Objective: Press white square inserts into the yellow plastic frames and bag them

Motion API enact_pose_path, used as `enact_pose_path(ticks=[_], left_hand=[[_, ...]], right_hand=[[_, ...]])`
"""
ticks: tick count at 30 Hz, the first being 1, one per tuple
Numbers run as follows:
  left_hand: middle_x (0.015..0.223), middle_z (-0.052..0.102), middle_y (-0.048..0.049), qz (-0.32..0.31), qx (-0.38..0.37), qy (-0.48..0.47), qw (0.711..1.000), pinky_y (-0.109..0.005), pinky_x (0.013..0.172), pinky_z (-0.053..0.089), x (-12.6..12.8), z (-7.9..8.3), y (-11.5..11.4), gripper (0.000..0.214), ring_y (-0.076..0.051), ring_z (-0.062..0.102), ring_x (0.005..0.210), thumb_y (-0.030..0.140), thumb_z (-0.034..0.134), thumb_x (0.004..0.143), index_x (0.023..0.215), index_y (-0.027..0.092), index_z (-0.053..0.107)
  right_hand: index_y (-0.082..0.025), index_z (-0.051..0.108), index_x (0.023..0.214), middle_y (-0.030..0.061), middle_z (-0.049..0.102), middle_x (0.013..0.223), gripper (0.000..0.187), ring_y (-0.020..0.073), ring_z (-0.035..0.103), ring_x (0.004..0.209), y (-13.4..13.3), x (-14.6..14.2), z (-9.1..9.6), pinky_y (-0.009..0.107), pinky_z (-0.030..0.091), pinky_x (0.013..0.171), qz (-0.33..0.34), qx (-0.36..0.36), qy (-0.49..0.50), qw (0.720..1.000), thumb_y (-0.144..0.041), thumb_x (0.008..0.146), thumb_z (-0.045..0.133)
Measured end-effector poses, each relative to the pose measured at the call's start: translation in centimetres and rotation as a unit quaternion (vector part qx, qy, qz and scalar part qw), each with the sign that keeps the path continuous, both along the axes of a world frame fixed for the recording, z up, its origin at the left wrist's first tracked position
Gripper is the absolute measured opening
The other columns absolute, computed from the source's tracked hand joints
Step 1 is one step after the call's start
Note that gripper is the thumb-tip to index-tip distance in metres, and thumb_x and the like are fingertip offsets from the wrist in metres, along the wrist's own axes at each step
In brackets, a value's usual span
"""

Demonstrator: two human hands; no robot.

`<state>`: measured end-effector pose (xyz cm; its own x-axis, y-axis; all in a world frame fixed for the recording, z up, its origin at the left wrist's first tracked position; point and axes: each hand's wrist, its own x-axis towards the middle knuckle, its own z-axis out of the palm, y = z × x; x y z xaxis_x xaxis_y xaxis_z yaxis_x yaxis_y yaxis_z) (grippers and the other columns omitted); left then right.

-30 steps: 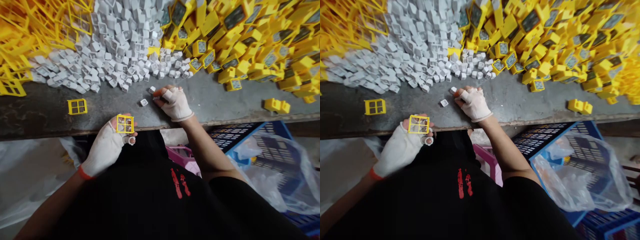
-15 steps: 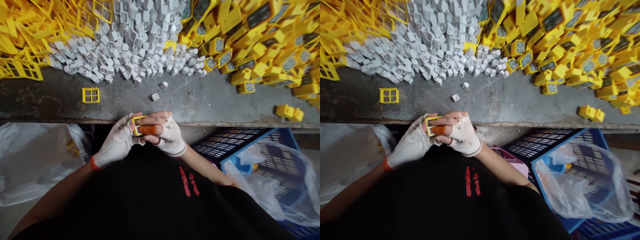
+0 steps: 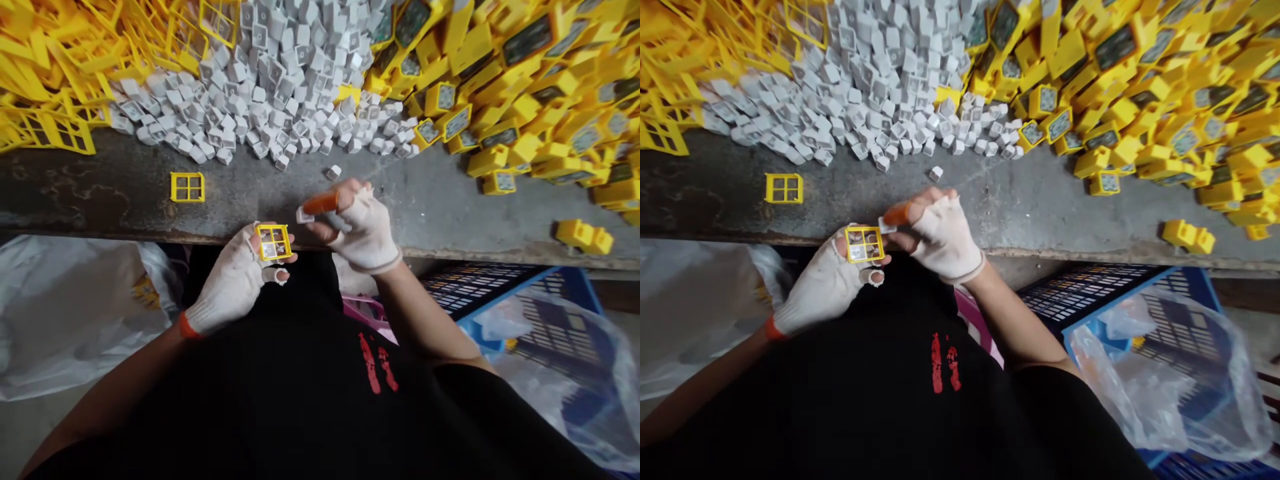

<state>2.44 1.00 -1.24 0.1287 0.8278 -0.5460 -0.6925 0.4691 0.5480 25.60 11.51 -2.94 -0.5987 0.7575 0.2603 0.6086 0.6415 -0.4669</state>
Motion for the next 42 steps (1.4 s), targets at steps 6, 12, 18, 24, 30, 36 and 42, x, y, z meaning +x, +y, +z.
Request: enact_pose_path(ticks=[6,12,18,24,30,36,42], left_hand=[[0.109,0.088,-0.0051,-0.027,0.022,-0.017,0.999,-0.031,0.064,0.071,0.1,-0.1,-0.1,0.040,-0.026,0.085,0.087,0.025,0.110,0.079,0.106,0.022,0.080],[0.103,0.087,-0.0060,-0.027,0.007,-0.025,0.999,-0.031,0.062,0.068,0.0,-0.8,0.3,0.036,-0.027,0.085,0.083,0.024,0.105,0.080,0.106,0.022,0.080],[0.101,0.086,-0.0091,0.009,-0.006,0.007,1.000,-0.032,0.060,0.066,0.3,-0.2,0.8,0.015,-0.026,0.083,0.078,0.032,0.084,0.104,0.112,0.020,0.078],[0.097,0.084,-0.0091,0.010,-0.042,-0.016,0.999,-0.031,0.057,0.064,0.3,0.0,1.1,0.020,-0.026,0.083,0.073,0.036,0.069,0.114,0.120,0.018,0.075],[0.097,0.085,-0.0136,-0.071,-0.046,-0.050,0.995,-0.032,0.055,0.064,-0.8,0.3,1.2,0.021,-0.026,0.082,0.069,0.027,0.061,0.116,0.114,0.015,0.078],[0.079,0.080,-0.0135,-0.061,-0.160,-0.046,0.984,-0.031,0.046,0.058,-1.4,1.6,1.5,0.047,-0.026,0.077,0.056,0.028,0.037,0.122,0.103,0.013,0.076],[0.085,0.083,-0.0119,0.038,-0.137,0.012,0.990,-0.028,0.048,0.058,-1.8,2.5,1.5,0.040,-0.022,0.076,0.058,0.024,0.041,0.121,0.101,0.015,0.075]], right_hand=[[-0.038,0.088,0.118,0.0049,0.090,0.129,0.032,0.0303,0.074,0.112,-4.8,-1.9,-0.4,0.054,0.053,0.106,0.018,0.003,0.023,1.000,-0.059,0.118,0.064],[-0.037,0.087,0.135,0.0086,0.085,0.148,0.037,0.0315,0.078,0.124,-0.6,1.9,-0.3,0.055,0.060,0.109,-0.003,0.010,0.030,1.000,-0.050,0.120,0.056],[-0.033,0.087,0.127,0.0087,0.087,0.145,0.034,0.0347,0.078,0.128,8.2,3.8,-0.3,0.067,0.052,0.121,-0.042,0.013,-0.101,0.994,-0.028,0.112,0.057],[-0.033,0.087,0.121,0.0072,0.091,0.122,0.036,0.0305,0.083,0.113,3.5,1.2,1.2,0.057,0.061,0.111,0.104,-0.020,0.041,0.994,-0.057,0.118,0.061],[-0.036,0.088,0.122,0.0059,0.092,0.126,0.044,0.0288,0.082,0.132,-1.7,-1.3,0.0,0.054,0.062,0.116,0.232,-0.031,0.079,0.969,-0.055,0.123,0.049],[-0.031,0.085,0.137,0.0087,0.090,0.134,0.040,0.0243,0.084,0.119,0.8,-0.8,0.1,0.044,0.067,0.099,0.195,0.078,0.119,0.970,-0.046,0.125,0.050],[-0.021,0.085,0.132,0.0173,0.088,0.128,0.027,0.0434,0.080,0.122,8.0,-4.1,-0.5,0.071,0.055,0.110,0.007,0.066,-0.067,0.995,-0.029,0.111,0.069]])
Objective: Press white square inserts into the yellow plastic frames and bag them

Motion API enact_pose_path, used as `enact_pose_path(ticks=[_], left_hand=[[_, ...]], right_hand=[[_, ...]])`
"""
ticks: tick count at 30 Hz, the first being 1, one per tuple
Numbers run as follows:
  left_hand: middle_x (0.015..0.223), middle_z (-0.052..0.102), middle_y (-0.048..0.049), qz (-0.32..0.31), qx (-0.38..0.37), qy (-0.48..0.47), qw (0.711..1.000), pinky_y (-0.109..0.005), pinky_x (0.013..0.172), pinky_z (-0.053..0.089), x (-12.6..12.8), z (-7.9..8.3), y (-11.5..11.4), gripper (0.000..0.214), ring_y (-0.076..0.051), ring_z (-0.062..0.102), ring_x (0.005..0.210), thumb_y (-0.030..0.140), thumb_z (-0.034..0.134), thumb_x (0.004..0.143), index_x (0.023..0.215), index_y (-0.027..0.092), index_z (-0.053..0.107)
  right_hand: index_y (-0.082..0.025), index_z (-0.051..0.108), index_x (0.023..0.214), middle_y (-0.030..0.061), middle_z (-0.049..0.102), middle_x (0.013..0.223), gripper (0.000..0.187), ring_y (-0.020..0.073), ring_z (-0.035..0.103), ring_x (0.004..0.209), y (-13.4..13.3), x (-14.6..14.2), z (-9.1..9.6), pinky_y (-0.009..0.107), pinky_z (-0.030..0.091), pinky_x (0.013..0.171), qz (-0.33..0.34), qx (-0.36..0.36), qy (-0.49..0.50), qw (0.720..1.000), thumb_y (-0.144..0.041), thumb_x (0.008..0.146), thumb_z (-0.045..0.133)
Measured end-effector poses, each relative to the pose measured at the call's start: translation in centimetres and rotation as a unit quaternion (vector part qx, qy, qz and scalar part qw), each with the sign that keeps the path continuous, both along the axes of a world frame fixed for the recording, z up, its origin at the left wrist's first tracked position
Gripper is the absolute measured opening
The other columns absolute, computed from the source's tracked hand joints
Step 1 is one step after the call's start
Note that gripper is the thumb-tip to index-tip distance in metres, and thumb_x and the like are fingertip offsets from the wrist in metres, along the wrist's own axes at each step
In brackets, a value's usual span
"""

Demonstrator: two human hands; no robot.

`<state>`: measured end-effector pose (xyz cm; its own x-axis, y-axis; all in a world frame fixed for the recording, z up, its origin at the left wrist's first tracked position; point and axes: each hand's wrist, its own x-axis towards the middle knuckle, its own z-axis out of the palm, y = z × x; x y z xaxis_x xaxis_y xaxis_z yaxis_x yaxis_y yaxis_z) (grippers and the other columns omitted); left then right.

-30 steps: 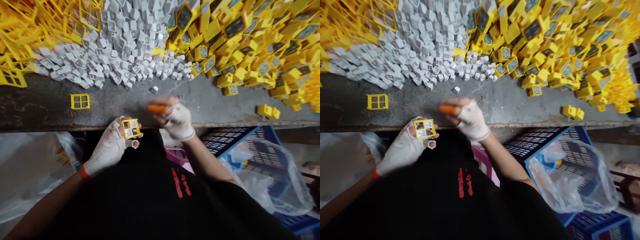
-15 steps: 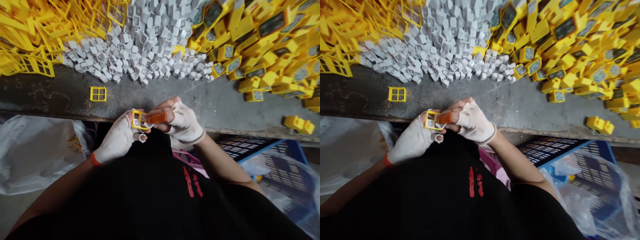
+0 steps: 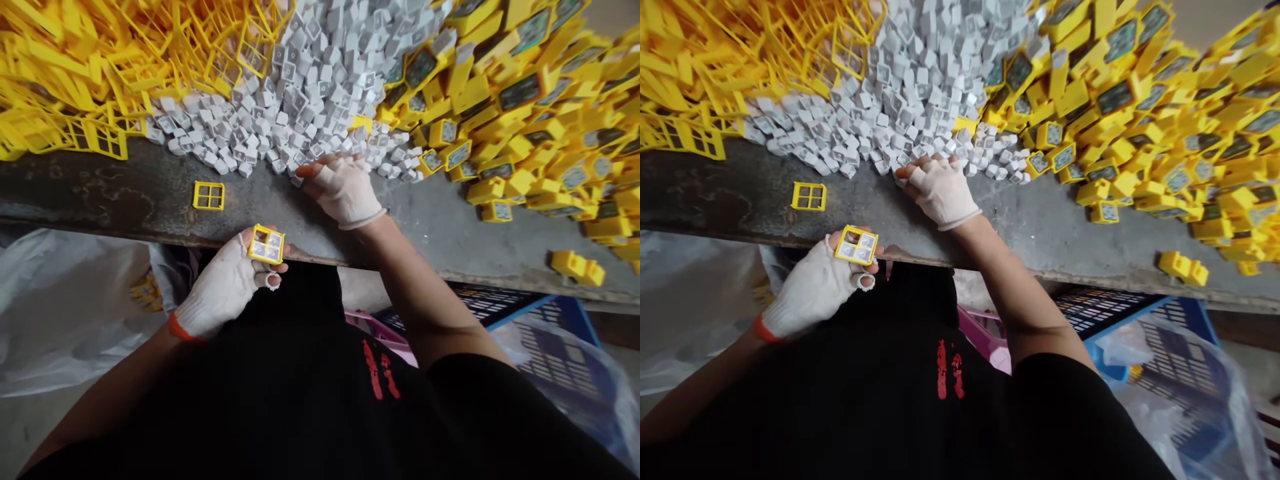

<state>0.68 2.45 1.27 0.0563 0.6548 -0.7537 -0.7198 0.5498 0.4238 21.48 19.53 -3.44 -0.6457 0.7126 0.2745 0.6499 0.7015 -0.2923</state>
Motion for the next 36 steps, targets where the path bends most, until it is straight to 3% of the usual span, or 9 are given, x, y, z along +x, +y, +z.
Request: enact_pose_path(ticks=[4,6,10,15,20,26,30,34,36], left_hand=[[0.089,0.084,-0.0105,0.011,0.027,0.023,0.999,-0.028,0.051,0.060,-0.3,-0.2,-0.5,0.033,-0.022,0.077,0.061,0.020,0.045,0.119,0.105,0.016,0.075],[0.091,0.085,-0.0099,0.005,0.049,0.028,0.998,-0.027,0.053,0.061,-0.5,-0.5,-0.8,0.025,-0.022,0.079,0.064,0.019,0.052,0.116,0.108,0.017,0.075],[0.093,0.085,-0.0088,-0.001,0.069,0.032,0.997,-0.027,0.054,0.063,-0.9,-1.2,-1.3,0.018,-0.022,0.080,0.065,0.011,0.058,0.110,0.109,0.017,0.075],[0.088,0.083,-0.0071,0.012,0.052,0.034,0.998,-0.027,0.052,0.063,-1.3,-1.0,-1.6,0.023,-0.021,0.079,0.061,0.012,0.052,0.113,0.109,0.017,0.074],[0.086,0.080,-0.0064,0.024,0.035,0.054,0.998,-0.028,0.050,0.061,-1.5,-0.8,-1.7,0.025,-0.021,0.078,0.059,0.020,0.051,0.116,0.106,0.017,0.074],[0.091,0.081,-0.0070,0.030,0.060,0.046,0.997,-0.029,0.052,0.062,-1.7,-1.6,-2.2,0.013,-0.022,0.078,0.061,0.017,0.062,0.110,0.107,0.017,0.074],[0.094,0.083,-0.0079,0.020,0.063,0.055,0.996,-0.028,0.054,0.062,-1.9,-1.9,-2.4,0.009,-0.021,0.078,0.064,0.017,0.065,0.109,0.108,0.017,0.073],[0.094,0.082,-0.0080,0.017,0.075,0.046,0.996,-0.028,0.054,0.061,-2.0,-2.0,-2.4,0.007,-0.021,0.078,0.065,0.020,0.065,0.109,0.108,0.017,0.072],[0.095,0.082,-0.0082,0.018,0.080,0.042,0.996,-0.029,0.054,0.061,-1.9,-2.1,-2.4,0.008,-0.022,0.079,0.066,0.022,0.065,0.110,0.109,0.018,0.072]], right_hand=[[-0.017,0.081,0.132,0.0179,0.086,0.125,0.029,0.0421,0.077,0.126,0.5,-2.8,0.2,0.068,0.047,0.120,-0.078,-0.040,-0.123,0.989,-0.032,0.111,0.070],[-0.018,0.083,0.126,0.0150,0.087,0.120,0.026,0.0383,0.079,0.120,0.3,-3.2,0.2,0.063,0.048,0.119,-0.077,-0.054,-0.111,0.989,-0.027,0.110,0.064],[-0.024,0.086,0.116,0.0082,0.089,0.115,0.027,0.0324,0.080,0.114,0.5,-2.5,-0.3,0.057,0.050,0.116,-0.011,-0.086,-0.042,0.995,-0.021,0.104,0.062],[-0.023,0.086,0.130,0.0120,0.090,0.126,0.036,0.0329,0.081,0.119,0.4,-1.6,-0.6,0.052,0.056,0.110,-0.013,-0.066,-0.008,0.998,-0.020,0.106,0.060],[-0.025,0.086,0.133,0.0145,0.087,0.133,0.033,0.0347,0.079,0.125,-0.3,-2.1,-0.7,0.053,0.054,0.112,0.029,-0.050,-0.069,0.996,-0.024,0.109,0.062],[-0.023,0.084,0.119,0.0096,0.089,0.108,0.022,0.0344,0.079,0.111,-1.8,-2.6,-0.2,0.057,0.050,0.114,-0.020,-0.072,-0.092,0.993,-0.039,0.104,0.080],[-0.022,0.084,0.116,0.0103,0.088,0.110,0.030,0.0369,0.079,0.112,-3.2,-1.4,0.5,0.059,0.051,0.114,-0.023,-0.095,-0.075,0.992,-0.043,0.096,0.091],[-0.022,0.086,0.121,0.0095,0.089,0.115,0.026,0.0338,0.081,0.110,-3.0,0.0,0.6,0.053,0.059,0.110,-0.013,-0.140,0.005,0.990,-0.037,0.099,0.083],[-0.022,0.086,0.130,0.0102,0.089,0.128,0.035,0.0337,0.081,0.116,-2.3,0.1,0.3,0.050,0.061,0.110,0.010,-0.143,0.023,0.989,-0.030,0.096,0.081]])
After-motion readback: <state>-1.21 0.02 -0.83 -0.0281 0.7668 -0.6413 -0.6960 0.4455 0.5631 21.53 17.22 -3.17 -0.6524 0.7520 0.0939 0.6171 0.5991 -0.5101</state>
